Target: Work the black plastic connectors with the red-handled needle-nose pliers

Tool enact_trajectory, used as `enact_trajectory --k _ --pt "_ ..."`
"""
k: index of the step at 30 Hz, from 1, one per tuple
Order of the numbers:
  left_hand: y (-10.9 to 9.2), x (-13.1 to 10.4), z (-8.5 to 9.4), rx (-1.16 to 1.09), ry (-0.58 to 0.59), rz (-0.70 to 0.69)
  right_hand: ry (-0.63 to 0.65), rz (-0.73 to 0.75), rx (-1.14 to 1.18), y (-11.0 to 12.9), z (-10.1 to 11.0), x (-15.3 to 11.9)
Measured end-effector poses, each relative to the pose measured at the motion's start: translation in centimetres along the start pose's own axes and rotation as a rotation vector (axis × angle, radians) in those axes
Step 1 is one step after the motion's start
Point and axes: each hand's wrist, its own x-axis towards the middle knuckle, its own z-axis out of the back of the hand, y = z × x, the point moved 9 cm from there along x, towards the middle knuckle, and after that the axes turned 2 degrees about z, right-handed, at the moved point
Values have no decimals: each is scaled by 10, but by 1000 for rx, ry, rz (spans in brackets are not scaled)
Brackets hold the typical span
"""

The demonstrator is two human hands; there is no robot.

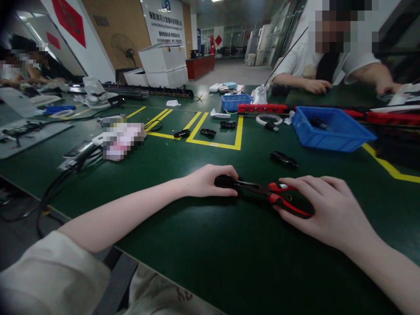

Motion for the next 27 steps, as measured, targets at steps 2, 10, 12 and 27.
enact_trajectory --k 2,10,12,27 --pt "-1 0 1 33 -13 -13 -15 22 -12 2 2 1" --pt "-1 -1 -2 139 3 -23 -72 22 -30 -1 14 3" --pt "-3 0 -2 185 -4 -48 -69 13 -33 -1 16 3" --pt "4 2 -7 180 61 -7 -51 76 -42 11 18 4"
